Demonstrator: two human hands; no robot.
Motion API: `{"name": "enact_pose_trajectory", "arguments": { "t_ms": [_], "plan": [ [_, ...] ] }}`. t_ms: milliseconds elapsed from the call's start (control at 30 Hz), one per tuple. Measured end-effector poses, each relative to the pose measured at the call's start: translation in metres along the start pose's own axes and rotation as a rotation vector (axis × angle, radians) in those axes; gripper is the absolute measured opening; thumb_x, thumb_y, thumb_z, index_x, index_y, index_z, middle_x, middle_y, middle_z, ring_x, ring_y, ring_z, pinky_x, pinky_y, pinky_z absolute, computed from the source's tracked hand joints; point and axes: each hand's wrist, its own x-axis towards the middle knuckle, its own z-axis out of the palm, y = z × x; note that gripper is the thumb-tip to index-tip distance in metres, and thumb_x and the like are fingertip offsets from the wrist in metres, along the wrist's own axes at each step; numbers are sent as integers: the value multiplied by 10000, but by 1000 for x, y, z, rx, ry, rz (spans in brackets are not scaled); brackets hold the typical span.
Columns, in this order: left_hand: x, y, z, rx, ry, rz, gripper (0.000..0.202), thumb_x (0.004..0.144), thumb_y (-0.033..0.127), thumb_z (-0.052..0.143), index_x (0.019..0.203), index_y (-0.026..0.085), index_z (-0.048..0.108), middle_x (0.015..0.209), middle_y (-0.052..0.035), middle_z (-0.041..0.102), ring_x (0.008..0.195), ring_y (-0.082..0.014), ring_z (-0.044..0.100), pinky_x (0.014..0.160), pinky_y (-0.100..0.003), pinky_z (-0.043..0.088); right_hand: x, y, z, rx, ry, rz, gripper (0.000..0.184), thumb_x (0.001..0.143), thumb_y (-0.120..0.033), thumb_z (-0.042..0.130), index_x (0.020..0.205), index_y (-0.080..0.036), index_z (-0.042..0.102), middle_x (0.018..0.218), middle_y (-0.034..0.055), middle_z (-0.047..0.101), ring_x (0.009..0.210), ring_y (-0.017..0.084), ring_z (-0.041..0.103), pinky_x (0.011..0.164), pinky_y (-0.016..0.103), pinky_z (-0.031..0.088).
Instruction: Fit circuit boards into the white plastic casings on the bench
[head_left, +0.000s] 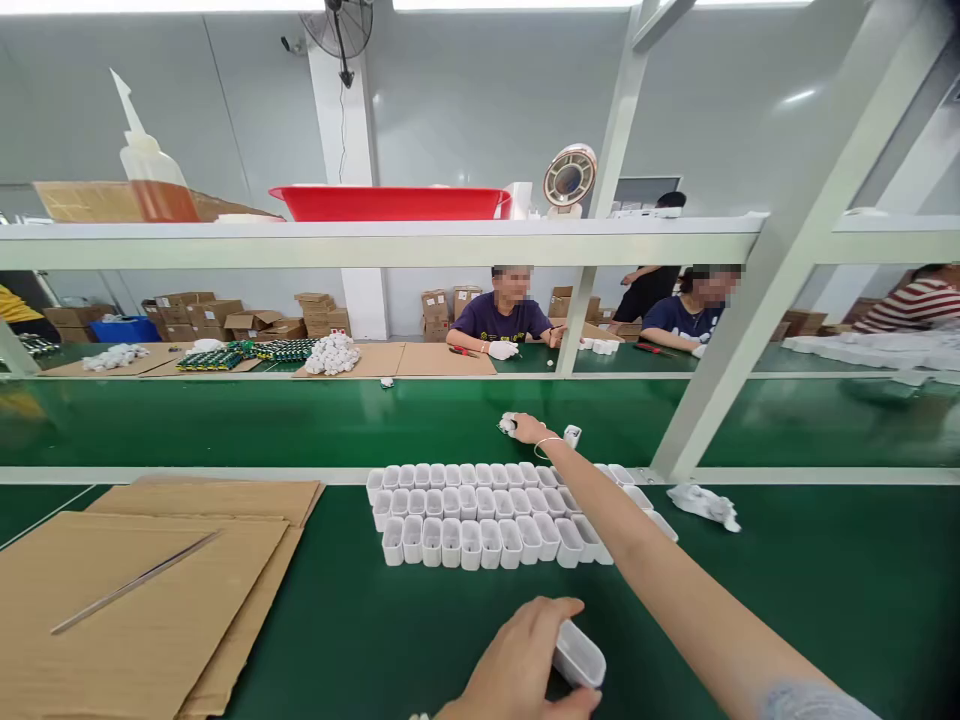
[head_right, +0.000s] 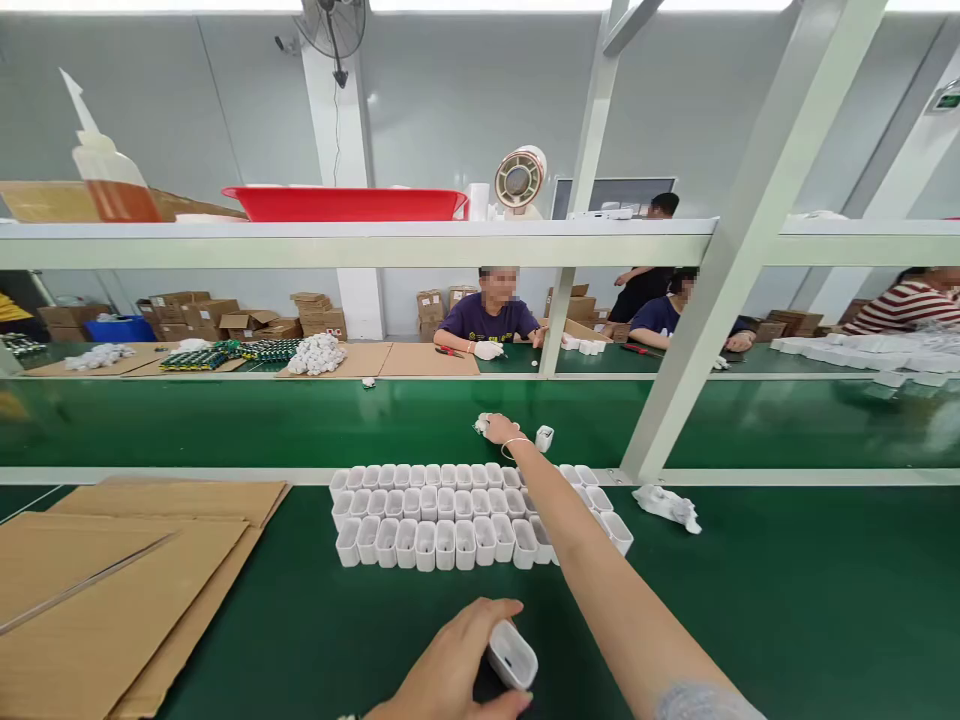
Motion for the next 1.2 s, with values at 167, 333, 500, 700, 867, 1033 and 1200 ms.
{"name": "enact_pose_trajectory", "arguments": {
  "t_ms": [167,333,500,700,867,1033,1200],
  "plan": [
    [-5,-8,-3,-77,265,64,523,832,232,600,1327,250,430,1184,-79,588,1078,-219,578,972,-370,446,-14,-1,-16,236,87,-52,293,938,-321,567,1171,-144,569,1155,86,586,978,204,605,827,404,527],
    [-2,-13,-7,-76,353,96,388,853,233,597,1216,247,463,1098,-57,600,976,-186,591,878,-337,471,-87,10,-21,541,157,-219,421,797,-318,733,1140,-141,564,1019,74,646,926,198,632,851,360,524],
    [-1,-8,-10,12,353,161,169,865,209,568,1029,214,525,1041,-65,593,970,-194,569,842,-339,465,-219,16,-4,771,195,-389,450,740,-375,768,1100,-177,587,1025,74,657,893,205,637,808,353,533],
    [-3,0,-16,18,292,129,180,863,220,570,1042,206,568,1083,-85,591,1044,-215,550,905,-370,450,-282,16,20,692,236,-494,398,793,-291,740,1150,-203,588,965,47,673,824,161,620,807,331,521],
    [-4,5,-35,-268,-139,20,272,740,129,611,1009,168,622,1012,-62,615,922,-188,586,836,-318,474,-290,9,20,665,282,-598,449,799,-228,735,1216,-253,569,1070,54,643,967,175,612,858,312,507],
    [-5,3,-43,-303,-391,-2,273,621,75,550,879,134,617,869,-23,619,748,-150,545,692,-256,439,-308,-7,24,647,211,-732,495,860,-224,673,1321,-259,498,1019,65,618,907,167,595,787,296,511],
    [-3,4,-38,-207,-452,-23,261,638,112,531,887,119,611,800,-7,559,640,-106,439,590,-224,361,-316,-19,37,597,194,-745,465,898,-260,624,1341,-272,481,976,65,610,824,163,590,717,286,505]
  ]
}}
